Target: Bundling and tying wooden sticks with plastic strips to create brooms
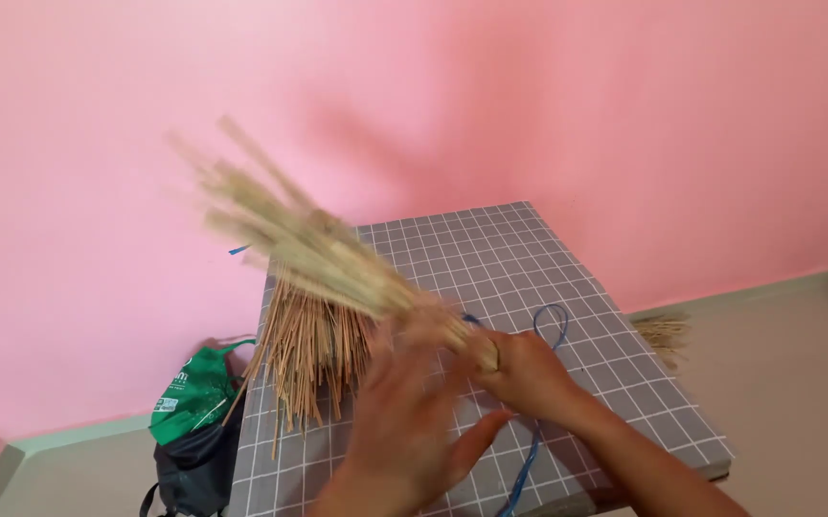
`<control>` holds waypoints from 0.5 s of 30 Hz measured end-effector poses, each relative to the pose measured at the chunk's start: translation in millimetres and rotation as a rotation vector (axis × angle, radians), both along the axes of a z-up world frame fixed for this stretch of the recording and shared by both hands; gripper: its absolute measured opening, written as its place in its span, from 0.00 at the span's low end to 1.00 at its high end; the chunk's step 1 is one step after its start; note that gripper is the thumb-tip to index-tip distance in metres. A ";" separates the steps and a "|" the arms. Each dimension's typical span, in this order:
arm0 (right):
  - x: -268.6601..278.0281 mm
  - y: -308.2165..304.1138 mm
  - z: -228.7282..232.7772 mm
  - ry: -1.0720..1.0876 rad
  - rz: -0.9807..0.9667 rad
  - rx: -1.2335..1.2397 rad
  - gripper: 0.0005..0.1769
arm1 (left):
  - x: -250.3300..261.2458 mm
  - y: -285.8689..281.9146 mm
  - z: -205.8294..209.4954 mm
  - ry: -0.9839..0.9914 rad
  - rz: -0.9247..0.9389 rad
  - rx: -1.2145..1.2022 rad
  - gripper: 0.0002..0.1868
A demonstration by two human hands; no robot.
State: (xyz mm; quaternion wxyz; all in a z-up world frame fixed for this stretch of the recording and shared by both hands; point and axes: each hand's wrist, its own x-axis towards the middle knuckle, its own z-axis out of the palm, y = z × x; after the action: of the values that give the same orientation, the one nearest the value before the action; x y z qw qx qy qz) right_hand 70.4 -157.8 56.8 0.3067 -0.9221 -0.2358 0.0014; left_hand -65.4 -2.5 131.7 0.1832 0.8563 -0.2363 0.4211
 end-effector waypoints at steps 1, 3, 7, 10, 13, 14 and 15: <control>3.4 -0.7 -6.6 -0.005 0.004 -0.002 0.09 | 18.0 0.3 -10.7 -0.005 0.004 -0.002 0.29; 10.2 -2.2 -18.9 -0.385 0.122 -0.176 0.12 | 54.7 1.4 -30.4 0.089 0.195 0.502 0.32; 6.0 -1.1 -15.0 -0.606 0.206 -0.245 0.15 | 99.6 2.4 -13.1 0.778 0.286 0.773 0.17; 6.0 -5.4 -7.7 -0.691 0.157 -0.260 0.13 | 98.3 9.8 -5.9 0.905 0.205 0.621 0.10; 0.9 -18.0 13.2 -0.730 0.296 -0.183 0.12 | 92.3 11.7 -4.5 0.989 0.225 0.597 0.07; -3.4 -24.6 28.1 -0.513 0.276 -0.117 0.29 | 91.0 15.6 -0.8 1.001 0.248 0.547 0.10; -7.2 -30.4 43.1 -0.301 0.255 -0.050 0.49 | 89.7 20.1 3.6 1.010 0.274 0.499 0.13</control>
State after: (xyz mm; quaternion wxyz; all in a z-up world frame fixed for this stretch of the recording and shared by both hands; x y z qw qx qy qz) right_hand 63.3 -188.2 99.9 0.2424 -0.8820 -0.3937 -0.0916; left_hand 24.4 17.6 135.3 0.0095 0.9912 -0.0985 -0.0882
